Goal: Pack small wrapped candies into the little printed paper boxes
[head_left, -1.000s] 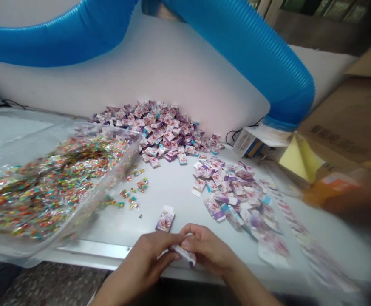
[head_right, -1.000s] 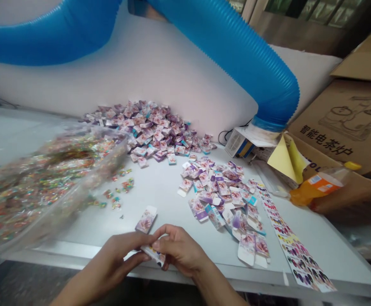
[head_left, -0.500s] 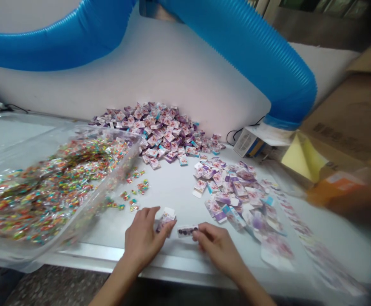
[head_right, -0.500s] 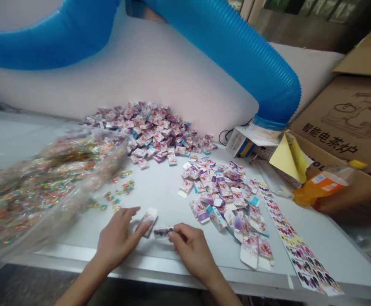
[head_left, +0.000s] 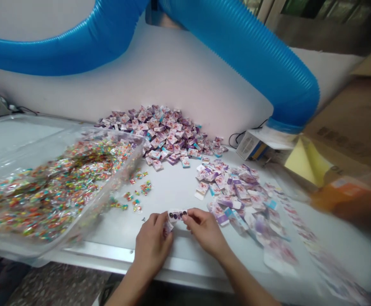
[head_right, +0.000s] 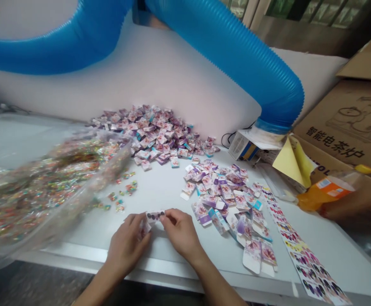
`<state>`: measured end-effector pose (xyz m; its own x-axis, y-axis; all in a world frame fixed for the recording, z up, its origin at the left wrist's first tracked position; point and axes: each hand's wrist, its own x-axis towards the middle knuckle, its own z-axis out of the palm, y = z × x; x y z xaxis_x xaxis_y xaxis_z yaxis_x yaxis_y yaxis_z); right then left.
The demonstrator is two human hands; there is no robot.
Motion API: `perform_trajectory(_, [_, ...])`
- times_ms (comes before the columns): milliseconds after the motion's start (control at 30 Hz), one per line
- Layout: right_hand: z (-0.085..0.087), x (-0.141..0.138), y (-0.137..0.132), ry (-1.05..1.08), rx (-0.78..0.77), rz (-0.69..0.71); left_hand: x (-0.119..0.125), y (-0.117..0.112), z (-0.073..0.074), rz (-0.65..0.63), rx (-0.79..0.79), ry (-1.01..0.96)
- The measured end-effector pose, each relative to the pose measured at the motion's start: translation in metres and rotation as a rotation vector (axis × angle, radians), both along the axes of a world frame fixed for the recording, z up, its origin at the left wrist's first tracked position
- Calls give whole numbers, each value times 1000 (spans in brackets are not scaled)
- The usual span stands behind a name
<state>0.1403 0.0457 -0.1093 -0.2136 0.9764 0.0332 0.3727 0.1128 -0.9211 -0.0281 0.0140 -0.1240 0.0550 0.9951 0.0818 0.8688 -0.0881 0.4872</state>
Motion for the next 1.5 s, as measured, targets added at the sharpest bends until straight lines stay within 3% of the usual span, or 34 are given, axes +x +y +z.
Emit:
perform_trajectory(100, [5, -3, 1, -276, 162, 92, -4, -5, -16, -2, 170, -96])
perform_trajectory(233, [19, -4, 3, -539, 236, 206, -7, -10, -34, -6, 327, -131])
perform_trajectory(367, [29, -15, 3, -722, 231, 279, -7, -16, -40, -2, 414, -90])
perform_trajectory(533, [26, -43, 4, -890, 286, 317, -13, -19, -47, 10, 534, -74])
perform_trajectory(700, [19, -71, 18, -774, 191, 346, -34, -24, -54, 81, 668, -54])
perform_trajectory(867, [0, -95, 47, -411, -25, 574, -58, -30, -49, 198, 623, -79])
perform_trajectory(933, [-16, -106, 54, -396, 71, 501, -65, -32, -46, 245, 620, -76])
perform_trajectory(1000, [-32, -116, 57, -505, 270, 417, -68, -34, -44, 258, 616, -76])
perform_trajectory(1100, [-46, -123, 55, -627, 413, 400, -68, -35, -45, 256, 608, -80])
perform_trajectory(1200, [-39, -113, 51, -494, 382, 309, -65, -33, -48, 256, 600, -72])
perform_trajectory(1367, [-4, -76, 38, 76, -59, 191, -51, -24, -52, 195, 560, -75])
perform_trajectory(1433, [5, -65, 28, 41, -92, 212, -42, -19, -53, 164, 561, -95])
perform_trajectory(1500, [9, -57, 19, -121, -6, 217, -33, -15, -54, 137, 565, -103])
